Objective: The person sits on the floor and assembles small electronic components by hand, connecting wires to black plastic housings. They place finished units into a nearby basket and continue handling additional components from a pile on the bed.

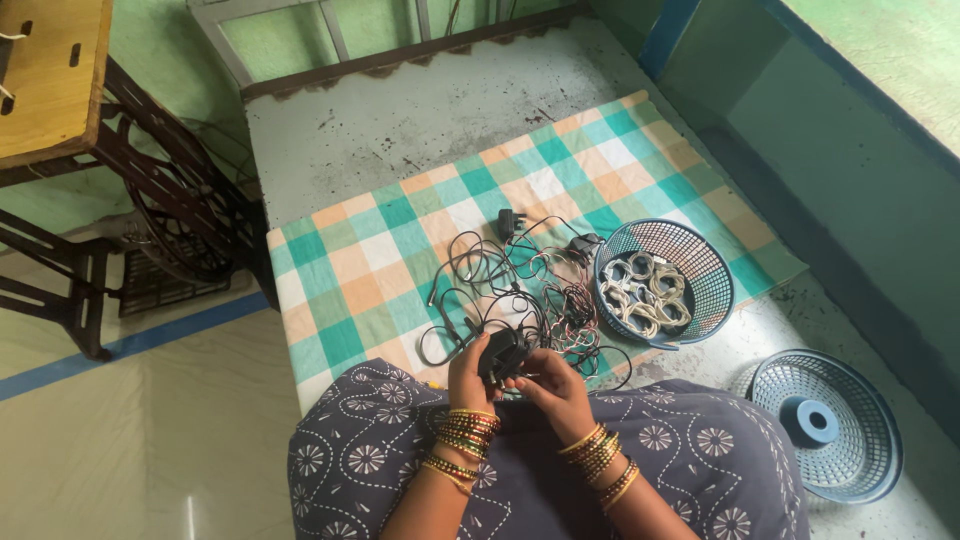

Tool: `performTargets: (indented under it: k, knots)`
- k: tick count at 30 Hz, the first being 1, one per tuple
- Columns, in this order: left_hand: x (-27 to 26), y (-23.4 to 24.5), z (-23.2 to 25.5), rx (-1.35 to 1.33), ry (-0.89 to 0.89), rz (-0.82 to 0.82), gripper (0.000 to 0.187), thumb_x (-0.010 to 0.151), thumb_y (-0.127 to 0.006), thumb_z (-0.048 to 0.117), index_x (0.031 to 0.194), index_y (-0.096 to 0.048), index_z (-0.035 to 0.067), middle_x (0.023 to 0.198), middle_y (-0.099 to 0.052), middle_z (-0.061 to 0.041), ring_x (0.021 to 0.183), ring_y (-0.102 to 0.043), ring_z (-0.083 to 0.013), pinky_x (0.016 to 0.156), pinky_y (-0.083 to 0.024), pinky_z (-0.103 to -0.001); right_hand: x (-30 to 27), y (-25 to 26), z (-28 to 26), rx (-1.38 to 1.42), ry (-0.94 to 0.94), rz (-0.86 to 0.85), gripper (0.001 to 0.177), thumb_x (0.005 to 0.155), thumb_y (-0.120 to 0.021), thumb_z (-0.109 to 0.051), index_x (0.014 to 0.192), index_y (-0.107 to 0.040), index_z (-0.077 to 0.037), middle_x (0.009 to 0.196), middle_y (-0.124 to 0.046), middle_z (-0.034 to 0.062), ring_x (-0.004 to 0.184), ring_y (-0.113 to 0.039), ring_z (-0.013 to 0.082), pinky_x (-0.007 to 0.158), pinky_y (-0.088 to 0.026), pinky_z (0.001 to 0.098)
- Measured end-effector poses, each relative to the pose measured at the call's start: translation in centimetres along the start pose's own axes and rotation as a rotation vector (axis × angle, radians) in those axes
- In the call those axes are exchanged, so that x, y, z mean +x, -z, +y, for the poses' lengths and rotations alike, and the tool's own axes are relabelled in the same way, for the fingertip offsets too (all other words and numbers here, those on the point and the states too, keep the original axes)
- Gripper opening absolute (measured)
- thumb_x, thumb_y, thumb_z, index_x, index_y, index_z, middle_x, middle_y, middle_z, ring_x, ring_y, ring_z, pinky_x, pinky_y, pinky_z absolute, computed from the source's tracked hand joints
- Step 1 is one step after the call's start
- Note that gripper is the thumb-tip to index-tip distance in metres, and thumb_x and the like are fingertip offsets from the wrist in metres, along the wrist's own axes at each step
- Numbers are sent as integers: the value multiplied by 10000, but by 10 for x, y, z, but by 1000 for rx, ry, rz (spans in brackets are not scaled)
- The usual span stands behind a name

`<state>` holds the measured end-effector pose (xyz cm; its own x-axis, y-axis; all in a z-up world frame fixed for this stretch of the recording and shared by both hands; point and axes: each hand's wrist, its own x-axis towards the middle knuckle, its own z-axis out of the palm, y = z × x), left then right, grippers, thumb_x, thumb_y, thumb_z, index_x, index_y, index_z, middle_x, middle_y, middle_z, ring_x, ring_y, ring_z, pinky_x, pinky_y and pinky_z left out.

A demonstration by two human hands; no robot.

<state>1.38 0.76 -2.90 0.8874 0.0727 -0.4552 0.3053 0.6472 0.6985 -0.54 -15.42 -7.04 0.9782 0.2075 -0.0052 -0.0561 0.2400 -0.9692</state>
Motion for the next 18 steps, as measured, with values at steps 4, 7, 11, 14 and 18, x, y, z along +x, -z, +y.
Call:
performTargets:
  k: [4,7,11,14,18]
  knots:
    - [2,1,-2,19,-56,63,285,919,-633,361,864,-674,84,678,-690,-48,419,-571,-114,332,-332,-222,2,-5,4,-81,3,55,216,920,-717,-97,1098,-639,-2,974,-742,65,898,-726,111,770,-566,238]
    - [5,3,-9,38,-94,74,281,940,-647,347,860,-663,78,690,-670,-20,452,-564,-95,355,-341,-223,5,-4,14,-82,-74,128,173,918,-736,-74,1044,-640,-3,915,-742,68,782,-640,96,687,-511,236]
    - [7,5,-13,112,-125,10,313,937,-616,358,856,-673,61,675,-680,-51,457,-604,-116,360,-379,-236,10,-1,27,324,-135,113,155,932,-729,-28,1029,-609,-16,918,-720,70,791,-631,119,705,-487,266]
    - [8,4,-13,90,-87,46,328,944,-634,350,887,-688,32,707,-697,-54,461,-602,-120,360,-393,-240,8,0,26,400,-160,101,157,925,-716,-26,1050,-621,-30,921,-720,51,797,-632,118,744,-499,271]
    - [8,4,-5,-89,-53,104,323,914,-634,346,961,-700,33,742,-732,-74,422,-607,-166,352,-409,-244,5,6,31,101,-144,154,162,909,-683,-59,1059,-721,-11,937,-730,16,856,-647,90,780,-496,246]
